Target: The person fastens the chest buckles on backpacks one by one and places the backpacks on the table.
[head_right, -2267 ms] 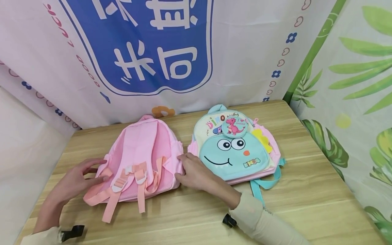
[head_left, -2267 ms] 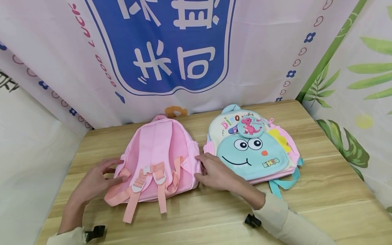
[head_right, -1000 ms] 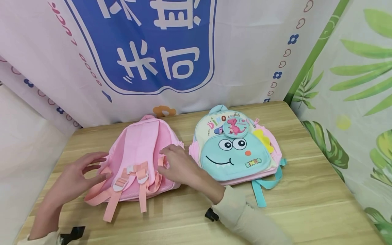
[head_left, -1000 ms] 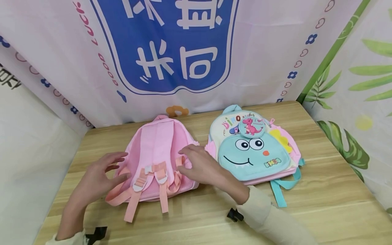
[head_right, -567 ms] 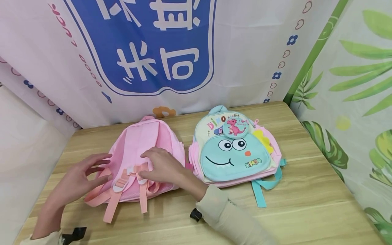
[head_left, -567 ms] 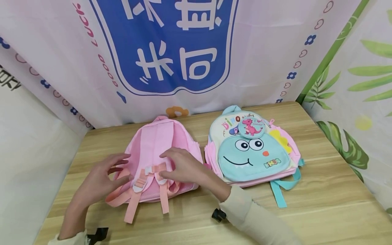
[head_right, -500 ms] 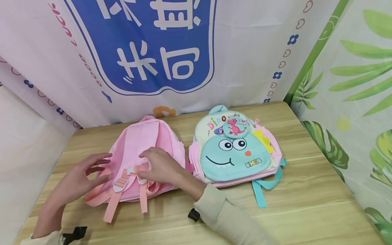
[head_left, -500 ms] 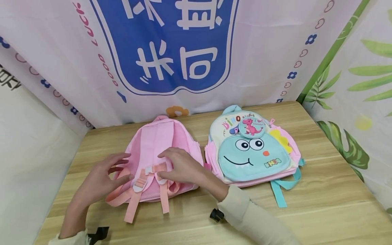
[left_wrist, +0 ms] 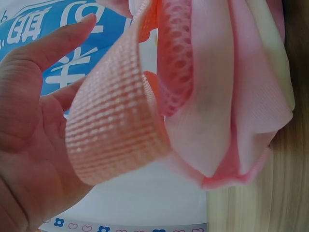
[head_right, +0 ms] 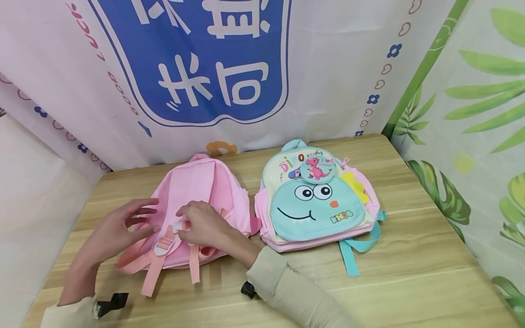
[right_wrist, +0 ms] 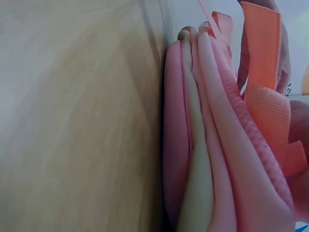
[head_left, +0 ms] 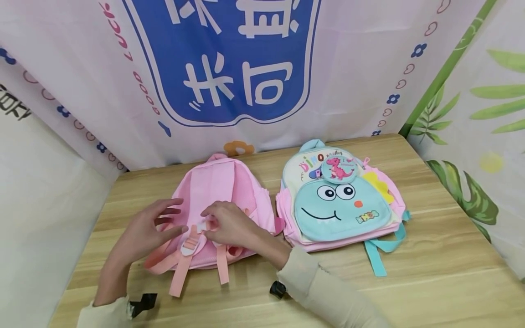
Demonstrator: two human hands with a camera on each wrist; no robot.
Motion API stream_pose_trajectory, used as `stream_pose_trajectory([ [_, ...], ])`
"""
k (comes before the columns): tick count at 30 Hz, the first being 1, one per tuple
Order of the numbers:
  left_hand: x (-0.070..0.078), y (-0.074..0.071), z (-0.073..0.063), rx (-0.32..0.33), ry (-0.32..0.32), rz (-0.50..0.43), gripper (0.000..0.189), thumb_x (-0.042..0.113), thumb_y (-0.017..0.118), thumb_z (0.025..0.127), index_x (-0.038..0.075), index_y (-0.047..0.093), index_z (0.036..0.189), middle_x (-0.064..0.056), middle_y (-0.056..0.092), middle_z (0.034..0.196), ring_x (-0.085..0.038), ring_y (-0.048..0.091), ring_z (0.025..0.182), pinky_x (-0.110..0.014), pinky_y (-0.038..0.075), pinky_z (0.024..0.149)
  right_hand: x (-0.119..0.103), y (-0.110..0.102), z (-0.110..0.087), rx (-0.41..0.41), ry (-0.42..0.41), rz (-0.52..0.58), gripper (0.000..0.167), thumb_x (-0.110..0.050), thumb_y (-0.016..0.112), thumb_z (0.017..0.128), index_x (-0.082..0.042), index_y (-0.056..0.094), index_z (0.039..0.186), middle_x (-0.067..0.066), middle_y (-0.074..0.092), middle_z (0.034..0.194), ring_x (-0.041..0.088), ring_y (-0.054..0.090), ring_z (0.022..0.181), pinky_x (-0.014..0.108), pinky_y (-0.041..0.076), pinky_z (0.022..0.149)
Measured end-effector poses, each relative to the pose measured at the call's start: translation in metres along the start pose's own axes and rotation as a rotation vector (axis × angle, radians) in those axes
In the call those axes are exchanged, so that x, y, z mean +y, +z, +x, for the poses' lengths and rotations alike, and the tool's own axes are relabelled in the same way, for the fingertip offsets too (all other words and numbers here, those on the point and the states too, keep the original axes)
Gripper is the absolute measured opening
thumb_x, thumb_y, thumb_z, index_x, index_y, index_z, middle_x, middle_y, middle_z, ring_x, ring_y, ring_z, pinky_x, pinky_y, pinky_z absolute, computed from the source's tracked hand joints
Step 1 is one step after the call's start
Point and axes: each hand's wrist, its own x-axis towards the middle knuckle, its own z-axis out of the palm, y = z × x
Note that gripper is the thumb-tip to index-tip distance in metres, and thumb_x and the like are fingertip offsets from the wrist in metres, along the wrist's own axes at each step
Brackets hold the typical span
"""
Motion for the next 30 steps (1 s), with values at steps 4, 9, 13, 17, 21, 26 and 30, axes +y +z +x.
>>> stream_pose_trajectory([
  [4, -0.002, 0.002, -0.001, -0.011, 0.003, -0.018, 0.065, 0.015, 0.089, 0.09, 0.003, 0.061, 0.147, -0.022, 0.067, 0.141, -0.038, 0.073, 0.116, -0.011, 0.054, 0.094, -0.001, 0.006, 0.001, 0.016, -0.009, -0.041, 0.036, -0.024, 0.084, 0.092, -0.01, 0.078, 0.125, -0.001, 0.074, 0.106, 0.009, 0.063, 0.096, 0.018, 0.051, 0.086],
  [9, -0.003, 0.003, -0.002, -0.03, -0.005, -0.023, 0.065, 0.016, 0.088, 0.091, 0.003, 0.06, 0.148, -0.022, 0.067, 0.142, -0.038, 0.073, 0.116, -0.019, 0.058, 0.096, -0.003, 0.011, 0.002, 0.011, -0.003, -0.11, 0.032, -0.02, 0.084, 0.09, -0.012, 0.08, 0.121, -0.001, 0.071, 0.102, 0.01, 0.062, 0.094, 0.017, 0.049, 0.079],
  [13, -0.003, 0.003, -0.003, -0.035, -0.008, -0.027, 0.065, 0.016, 0.087, 0.091, 0.003, 0.06, 0.148, -0.021, 0.067, 0.142, -0.038, 0.073, 0.115, -0.015, 0.055, 0.096, -0.003, 0.013, 0.002, 0.034, -0.003, -0.166, 0.027, -0.017, 0.084, 0.087, -0.014, 0.082, 0.114, -0.002, 0.071, 0.097, 0.012, 0.064, 0.091, 0.018, 0.049, 0.076],
  [17, -0.001, 0.004, -0.001, -0.035, 0.001, -0.027, 0.064, 0.016, 0.088, 0.091, 0.003, 0.06, 0.148, -0.02, 0.067, 0.142, -0.037, 0.073, 0.115, -0.012, 0.054, 0.096, -0.001, 0.014, 0.002, 0.053, 0.011, -0.18, 0.024, -0.016, 0.085, 0.085, -0.016, 0.084, 0.109, -0.004, 0.071, 0.092, 0.012, 0.063, 0.088, 0.018, 0.049, 0.075],
  [21, 0.0, 0.003, 0.0, -0.04, 0.006, -0.005, 0.065, 0.018, 0.088, 0.091, 0.003, 0.06, 0.148, -0.02, 0.067, 0.142, -0.036, 0.073, 0.115, -0.03, 0.062, 0.098, 0.003, 0.012, 0.002, 0.052, 0.018, -0.159, 0.021, -0.018, 0.085, 0.087, -0.017, 0.084, 0.108, -0.005, 0.069, 0.09, 0.011, 0.061, 0.088, 0.018, 0.047, 0.075],
  [26, -0.001, 0.004, -0.001, -0.054, -0.015, 0.006, 0.067, 0.02, 0.088, 0.091, 0.004, 0.059, 0.149, -0.019, 0.066, 0.144, -0.036, 0.072, 0.117, -0.04, 0.063, 0.099, 0.005, 0.004, -0.001, 0.034, 0.025, -0.139, 0.018, -0.022, 0.085, 0.091, -0.018, 0.084, 0.108, -0.007, 0.065, 0.088, 0.009, 0.058, 0.087, 0.018, 0.045, 0.074],
  [30, -0.001, 0.005, -0.001, -0.062, -0.025, 0.007, 0.067, 0.018, 0.088, 0.091, 0.004, 0.059, 0.15, -0.018, 0.066, 0.144, -0.034, 0.072, 0.117, -0.028, 0.061, 0.098, 0.006, -0.009, -0.006, 0.013, 0.025, -0.137, 0.019, -0.025, 0.084, 0.092, -0.018, 0.084, 0.11, -0.006, 0.066, 0.091, 0.008, 0.058, 0.085, 0.02, 0.046, 0.074],
])
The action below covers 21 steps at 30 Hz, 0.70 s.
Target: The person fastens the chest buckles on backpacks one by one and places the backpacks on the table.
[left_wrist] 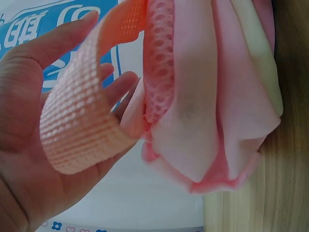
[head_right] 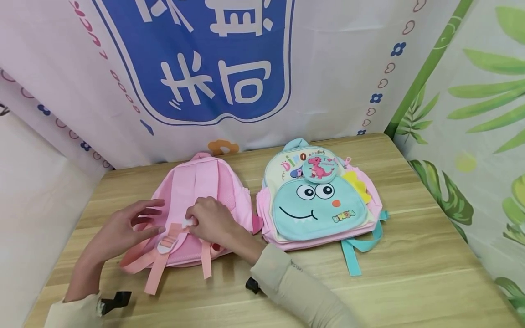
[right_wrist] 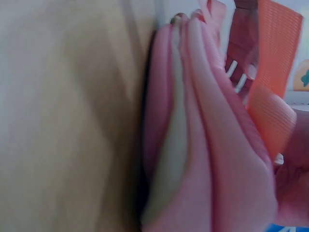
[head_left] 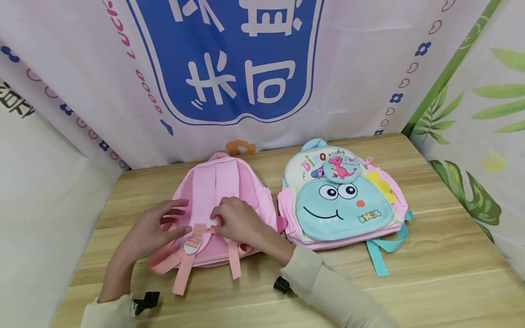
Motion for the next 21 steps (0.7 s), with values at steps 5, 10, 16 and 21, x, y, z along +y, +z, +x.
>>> stream_pose_trajectory([
  [5, 0.0, 0.004, 0.002, 0.002, 0.002, 0.017, 0.066, 0.013, 0.088, 0.089, 0.005, 0.06, 0.149, -0.017, 0.068, 0.141, -0.031, 0.071, 0.114, -0.036, 0.063, 0.096, 0.005, -0.018, -0.008, -0.015, -0.022, 0.063, 0.021, -0.02, 0.084, 0.094, -0.014, 0.084, 0.114, -0.003, 0.065, 0.093, 0.006, 0.056, 0.082, 0.017, 0.047, 0.072],
  [10, 0.0, 0.009, 0.004, 0.006, 0.006, 0.06, 0.064, 0.011, 0.088, 0.088, 0.006, 0.063, 0.146, -0.014, 0.07, 0.138, -0.029, 0.071, 0.114, -0.031, 0.062, 0.094, 0.008, -0.032, -0.014, -0.024, -0.032, 0.127, 0.025, -0.014, 0.081, 0.095, -0.011, 0.082, 0.119, 0.0, 0.069, 0.104, 0.007, 0.058, 0.087, 0.015, 0.048, 0.076],
  [16, 0.002, 0.011, 0.004, -0.013, -0.003, 0.083, 0.065, 0.014, 0.09, 0.087, 0.006, 0.063, 0.146, -0.014, 0.071, 0.138, -0.026, 0.068, 0.11, -0.025, 0.06, 0.093, 0.013, -0.052, -0.018, -0.021, -0.022, 0.167, 0.025, -0.008, 0.08, 0.094, -0.01, 0.082, 0.119, 0.002, 0.07, 0.108, 0.011, 0.062, 0.09, 0.017, 0.051, 0.076],
  [21, 0.003, 0.012, 0.005, -0.006, 0.018, 0.082, 0.064, 0.012, 0.09, 0.086, 0.005, 0.064, 0.144, -0.013, 0.072, 0.132, -0.023, 0.063, 0.101, -0.023, 0.058, 0.084, 0.02, -0.067, -0.017, -0.006, -0.013, 0.191, 0.025, -0.006, 0.079, 0.093, -0.009, 0.083, 0.117, 0.003, 0.07, 0.107, 0.012, 0.062, 0.089, 0.019, 0.052, 0.076],
])
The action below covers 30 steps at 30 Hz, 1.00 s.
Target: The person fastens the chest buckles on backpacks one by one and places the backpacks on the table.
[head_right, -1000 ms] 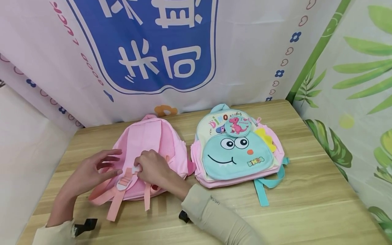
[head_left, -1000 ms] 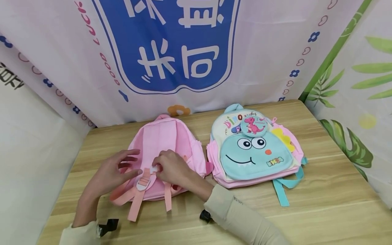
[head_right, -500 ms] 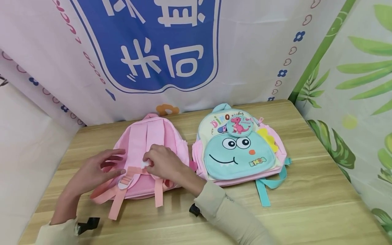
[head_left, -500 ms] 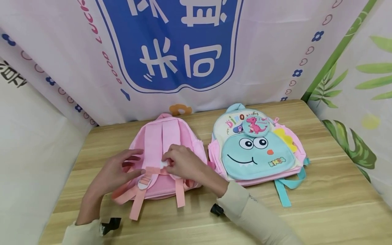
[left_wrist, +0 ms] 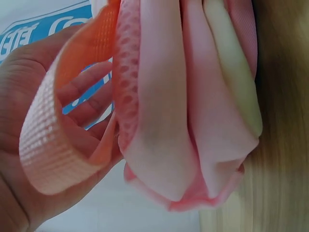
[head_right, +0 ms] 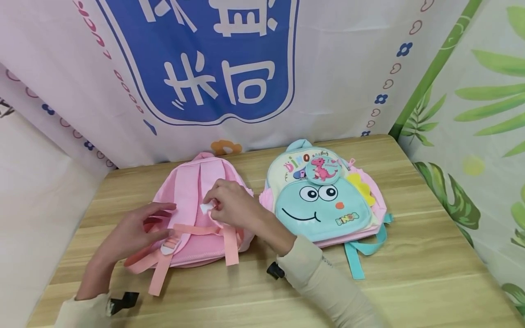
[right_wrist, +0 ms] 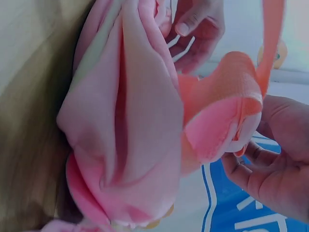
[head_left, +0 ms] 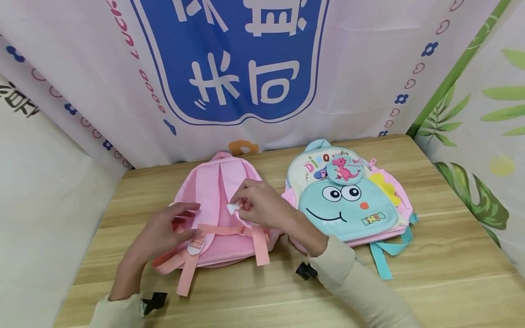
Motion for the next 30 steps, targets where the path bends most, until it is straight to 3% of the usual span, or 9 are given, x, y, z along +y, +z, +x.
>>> stream_pose_trajectory([
  [3, 0.003, 0.003, 0.0, 0.007, 0.002, 0.01, 0.062, 0.012, 0.09, 0.087, 0.006, 0.065, 0.143, -0.011, 0.072, 0.129, -0.022, 0.062, 0.099, -0.025, 0.058, 0.082, 0.005, -0.005, -0.001, 0.006, 0.013, 0.013, 0.024, -0.006, 0.079, 0.093, -0.01, 0.083, 0.116, 0.002, 0.07, 0.106, 0.012, 0.062, 0.09, 0.02, 0.053, 0.078],
  [7, 0.009, 0.008, 0.0, 0.01, 0.008, 0.007, 0.059, 0.013, 0.089, 0.088, 0.007, 0.066, 0.142, -0.008, 0.073, 0.126, -0.022, 0.067, 0.106, -0.035, 0.062, 0.089, 0.014, -0.007, -0.004, 0.012, 0.041, 0.041, 0.023, -0.007, 0.08, 0.092, -0.012, 0.084, 0.115, 0.0, 0.07, 0.103, 0.013, 0.062, 0.09, 0.021, 0.053, 0.076],
  [11, 0.017, 0.016, 0.004, 0.012, 0.061, -0.047, 0.056, 0.009, 0.089, 0.087, 0.005, 0.068, 0.138, -0.009, 0.074, 0.123, -0.023, 0.069, 0.107, -0.041, 0.062, 0.092, 0.021, -0.009, -0.005, 0.016, 0.038, 0.053, 0.022, -0.007, 0.081, 0.092, -0.012, 0.084, 0.113, 0.0, 0.07, 0.098, 0.014, 0.062, 0.089, 0.021, 0.052, 0.074],
  [16, 0.028, 0.03, 0.014, -0.01, 0.106, -0.097, 0.05, 0.009, 0.089, 0.087, 0.003, 0.071, 0.134, -0.007, 0.075, 0.116, -0.021, 0.067, 0.103, -0.036, 0.06, 0.09, 0.028, -0.01, -0.005, 0.018, 0.033, 0.067, 0.021, -0.007, 0.081, 0.091, -0.01, 0.083, 0.112, 0.001, 0.074, 0.101, 0.014, 0.066, 0.09, 0.022, 0.057, 0.077],
  [24, 0.046, 0.052, 0.027, -0.025, 0.129, -0.106, 0.039, 0.011, 0.088, 0.09, 0.007, 0.076, 0.126, -0.003, 0.078, 0.113, -0.019, 0.069, 0.099, -0.036, 0.061, 0.088, 0.036, -0.011, -0.006, -0.003, 0.023, 0.075, 0.02, -0.009, 0.08, 0.093, -0.011, 0.082, 0.113, 0.002, 0.076, 0.103, 0.012, 0.067, 0.089, 0.025, 0.06, 0.082],
  [30, 0.054, 0.065, 0.03, -0.051, 0.124, -0.097, 0.028, 0.005, 0.084, 0.09, 0.009, 0.081, 0.118, 0.0, 0.079, 0.105, -0.015, 0.066, 0.09, -0.032, 0.06, 0.082, 0.036, -0.012, -0.005, -0.037, 0.04, 0.087, 0.02, -0.01, 0.08, 0.093, -0.011, 0.082, 0.113, 0.003, 0.077, 0.109, 0.011, 0.069, 0.092, 0.023, 0.06, 0.082],
])
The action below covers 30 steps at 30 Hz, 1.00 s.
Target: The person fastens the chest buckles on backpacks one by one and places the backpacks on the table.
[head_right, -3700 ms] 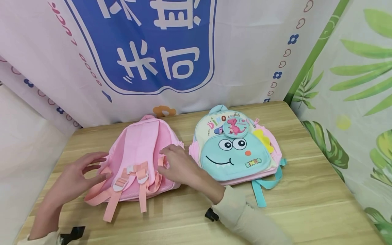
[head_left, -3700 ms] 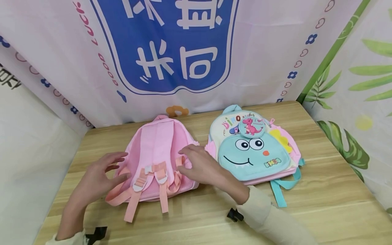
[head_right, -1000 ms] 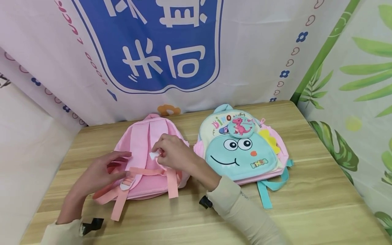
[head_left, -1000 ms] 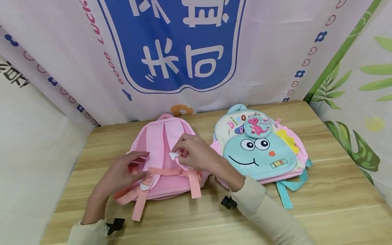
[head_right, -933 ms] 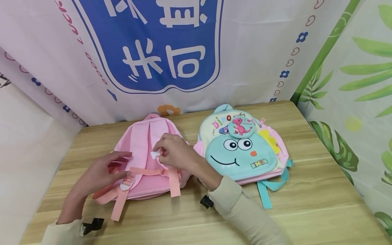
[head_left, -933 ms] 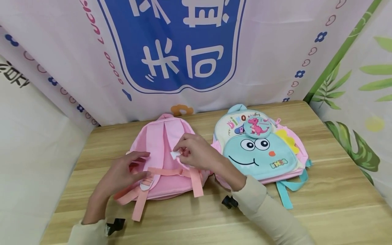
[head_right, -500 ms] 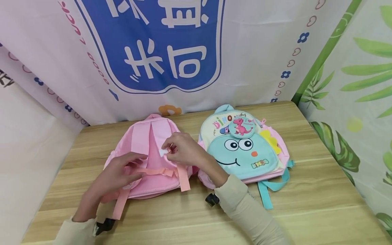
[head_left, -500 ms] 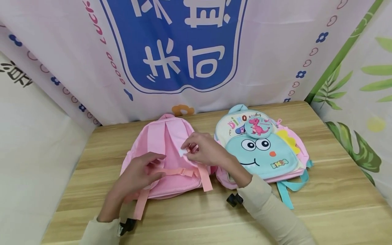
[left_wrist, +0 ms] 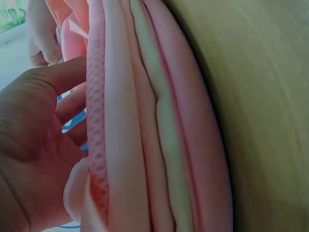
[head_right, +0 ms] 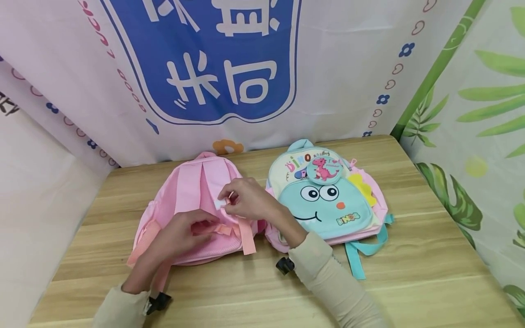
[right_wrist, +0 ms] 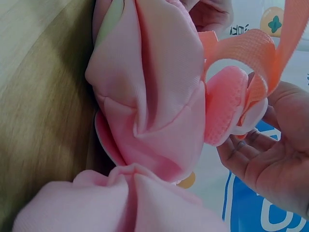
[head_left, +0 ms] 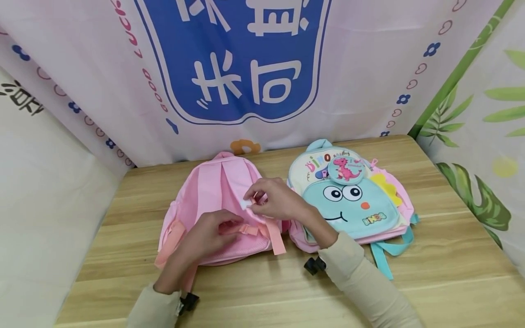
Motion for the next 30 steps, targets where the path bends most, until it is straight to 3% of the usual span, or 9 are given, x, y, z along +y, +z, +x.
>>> stream_pose_trajectory([
  [5, 0.002, 0.005, 0.002, 0.004, 0.01, 0.022, 0.027, 0.004, 0.085, 0.089, 0.01, 0.082, 0.115, 0.002, 0.078, 0.1, -0.012, 0.065, 0.086, -0.03, 0.06, 0.08, -0.001, -0.001, 0.001, -0.011, 0.016, 0.002, 0.021, -0.01, 0.081, 0.093, -0.011, 0.082, 0.114, 0.004, 0.077, 0.112, 0.011, 0.07, 0.093, 0.02, 0.059, 0.081],
  [11, 0.001, 0.007, 0.002, -0.019, 0.053, 0.054, 0.024, 0.008, 0.084, 0.091, 0.013, 0.083, 0.115, 0.002, 0.078, 0.103, -0.012, 0.07, 0.093, -0.032, 0.062, 0.085, 0.0, -0.001, 0.001, -0.013, 0.016, -0.001, 0.02, -0.01, 0.081, 0.093, -0.011, 0.082, 0.113, 0.002, 0.078, 0.107, 0.011, 0.069, 0.09, 0.019, 0.058, 0.079],
  [15, 0.0, 0.004, 0.001, -0.054, 0.068, 0.1, 0.02, 0.011, 0.081, 0.095, 0.013, 0.083, 0.115, 0.002, 0.076, 0.104, -0.013, 0.071, 0.097, -0.035, 0.062, 0.088, 0.0, 0.0, 0.001, -0.019, 0.014, 0.003, 0.02, -0.011, 0.081, 0.093, -0.012, 0.081, 0.113, 0.0, 0.079, 0.104, 0.011, 0.07, 0.09, 0.02, 0.058, 0.08],
  [20, 0.001, -0.005, -0.001, -0.073, 0.081, 0.101, 0.018, 0.011, 0.082, 0.093, 0.015, 0.081, 0.111, 0.007, 0.069, 0.097, -0.009, 0.062, 0.088, -0.028, 0.057, 0.08, 0.0, -0.001, 0.001, -0.026, 0.017, -0.002, 0.02, -0.011, 0.081, 0.094, -0.012, 0.081, 0.114, 0.0, 0.078, 0.104, 0.011, 0.069, 0.09, 0.021, 0.058, 0.08],
  [23, 0.001, -0.013, -0.005, -0.047, 0.09, 0.042, 0.022, 0.008, 0.083, 0.09, 0.018, 0.078, 0.109, 0.009, 0.066, 0.094, -0.01, 0.059, 0.085, -0.027, 0.055, 0.077, 0.001, -0.001, 0.002, -0.036, 0.014, -0.003, 0.02, -0.011, 0.081, 0.094, -0.012, 0.081, 0.114, 0.001, 0.078, 0.105, 0.011, 0.069, 0.091, 0.02, 0.058, 0.08],
  [30, -0.004, -0.032, -0.013, 0.099, 0.06, -0.076, 0.02, 0.006, 0.081, 0.09, 0.023, 0.072, 0.096, 0.012, 0.072, 0.089, -0.008, 0.066, 0.088, -0.034, 0.059, 0.085, 0.003, 0.001, 0.001, -0.041, 0.011, 0.005, 0.02, -0.011, 0.081, 0.094, -0.012, 0.081, 0.115, 0.001, 0.077, 0.105, 0.01, 0.068, 0.09, 0.02, 0.058, 0.079],
])
